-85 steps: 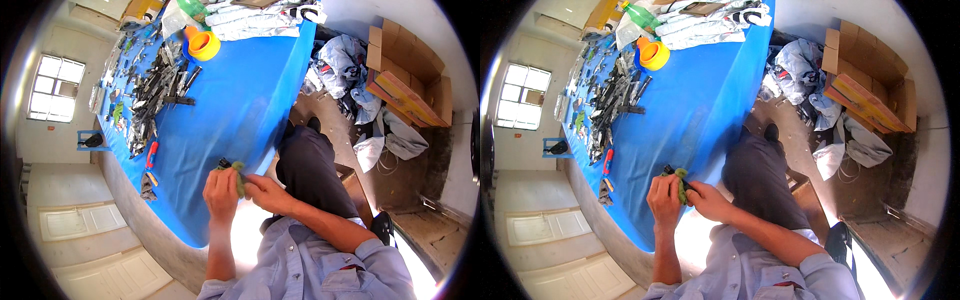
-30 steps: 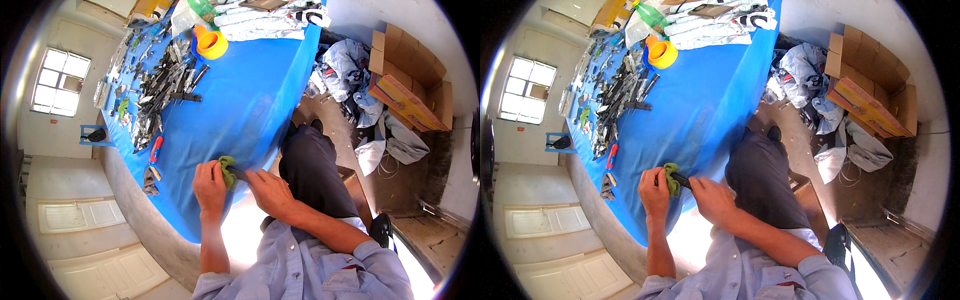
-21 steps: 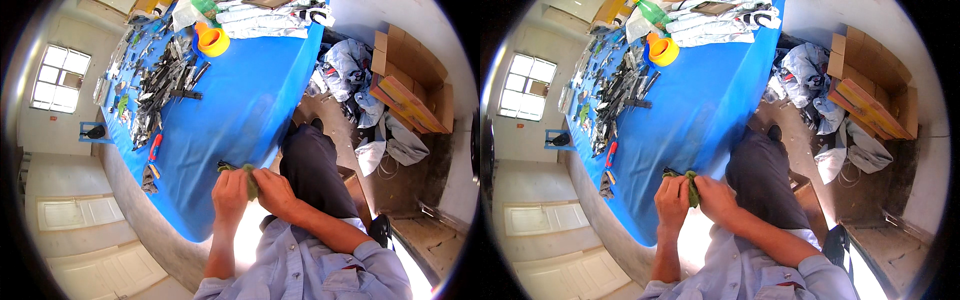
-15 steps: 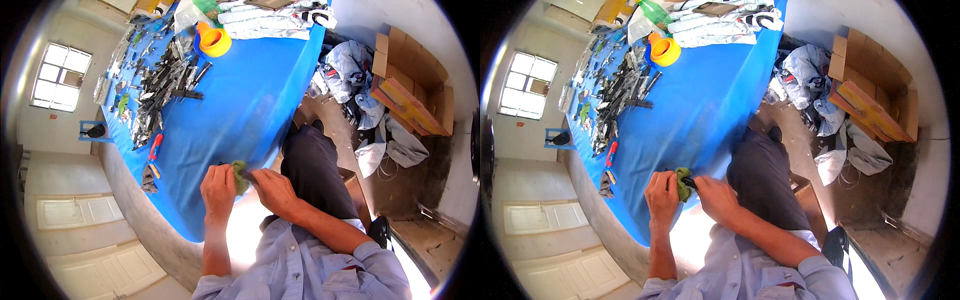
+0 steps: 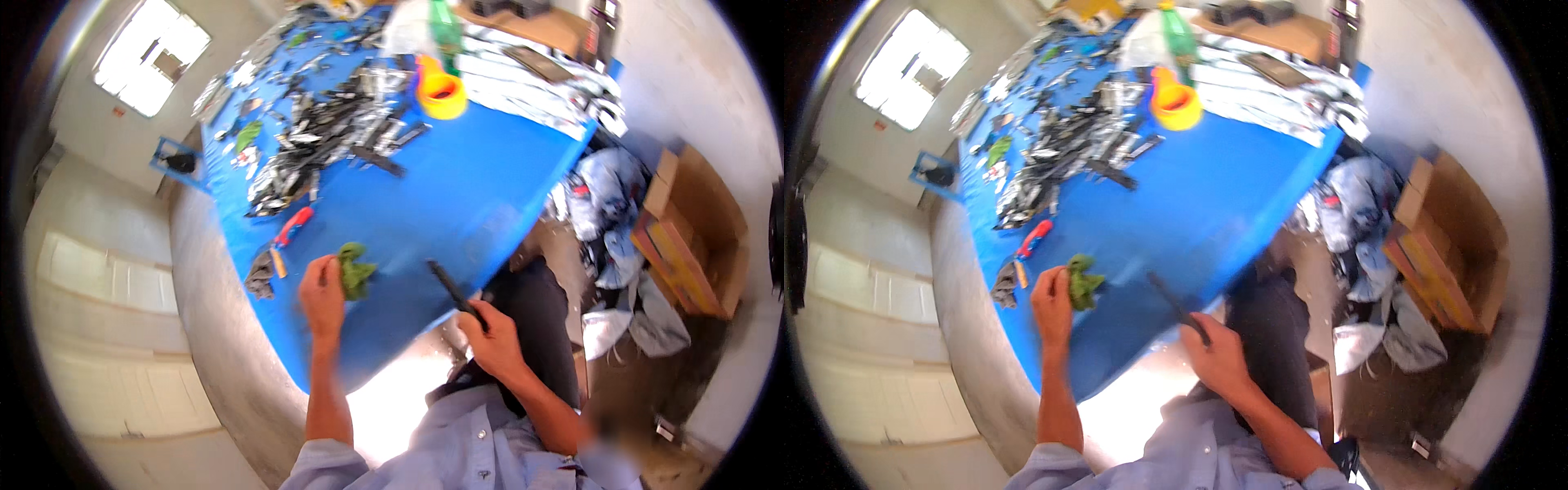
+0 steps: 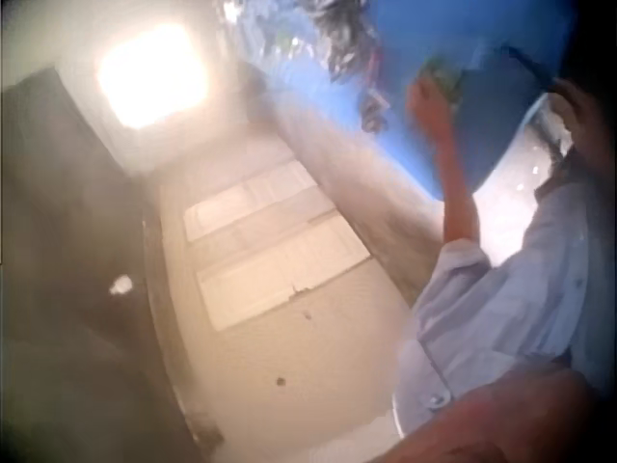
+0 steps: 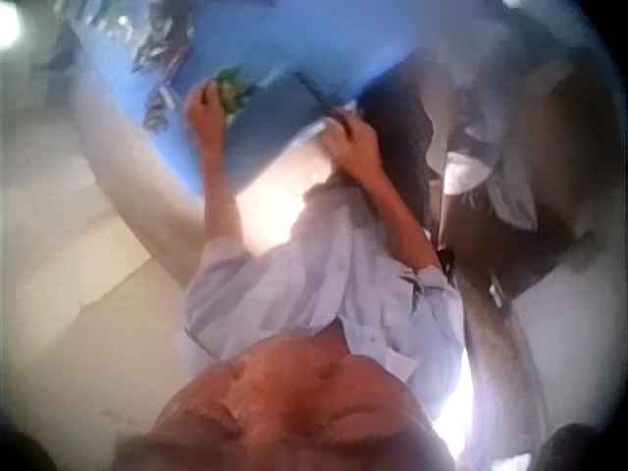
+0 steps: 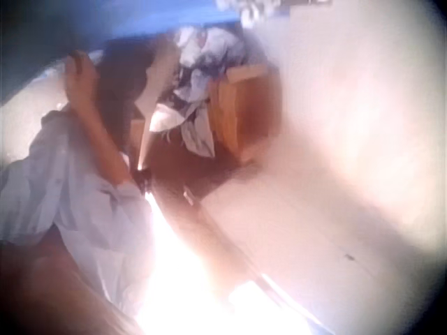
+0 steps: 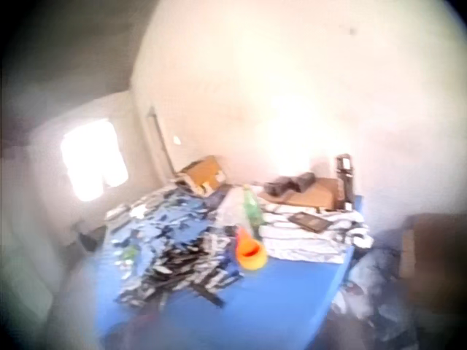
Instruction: The person cleans metal blades with a cloth, wiping along each object's length multiple times while sitting at a blue table covered in metal parts.
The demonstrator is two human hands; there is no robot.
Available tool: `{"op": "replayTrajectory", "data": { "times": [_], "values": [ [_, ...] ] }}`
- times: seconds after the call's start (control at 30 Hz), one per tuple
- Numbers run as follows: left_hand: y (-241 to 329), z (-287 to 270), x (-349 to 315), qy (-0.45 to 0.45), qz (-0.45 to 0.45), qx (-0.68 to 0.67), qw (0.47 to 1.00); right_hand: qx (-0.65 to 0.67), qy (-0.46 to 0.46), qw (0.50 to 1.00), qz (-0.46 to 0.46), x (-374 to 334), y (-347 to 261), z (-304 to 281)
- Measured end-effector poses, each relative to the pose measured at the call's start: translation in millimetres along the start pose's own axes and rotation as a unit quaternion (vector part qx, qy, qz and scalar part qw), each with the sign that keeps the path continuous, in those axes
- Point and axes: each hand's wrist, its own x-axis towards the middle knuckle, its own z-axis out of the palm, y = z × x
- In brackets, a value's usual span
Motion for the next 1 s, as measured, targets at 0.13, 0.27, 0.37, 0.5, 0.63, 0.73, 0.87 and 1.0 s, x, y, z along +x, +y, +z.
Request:
{"op": "replayTrajectory", "data": {
  "times": [0.13, 0.27, 0.37, 0.5, 0.63, 0.73, 0.87, 1.0],
  "values": [
    [-16, 22, 25, 0.044, 0.114, 0.005, 0.992, 0.053, -0.047, 0.997, -0.037, 13, -10, -2],
    [-16, 49, 52, 0.026, 0.147, -0.004, 0.989, 0.073, -0.072, 0.994, -0.025, 27, -40, 2],
    [-9, 64, 67, 0.05, 0.148, 0.008, 0.988, 0.082, -0.137, 0.987, -0.015, 42, -51, 4],
    [-17, 73, 72, 0.061, 0.201, 0.018, 0.978, 0.084, -0.169, 0.982, 0.014, 52, -73, 36],
    [-17, 72, 72, 0.058, 0.208, 0.003, 0.976, 0.093, -0.222, 0.968, 0.074, 63, -89, 64],
    [-18, 73, 74, 0.053, 0.206, 0.014, 0.977, 0.093, -0.234, 0.961, 0.111, 69, -99, 92],
    [-20, 75, 73, 0.048, 0.188, 0.019, 0.981, 0.108, -0.226, 0.957, 0.143, 78, -111, 126],
    [-20, 71, 74, 0.045, 0.189, 0.009, 0.981, -0.023, -0.312, 0.945, 0.091, 84, -108, 161]
  ]
}}
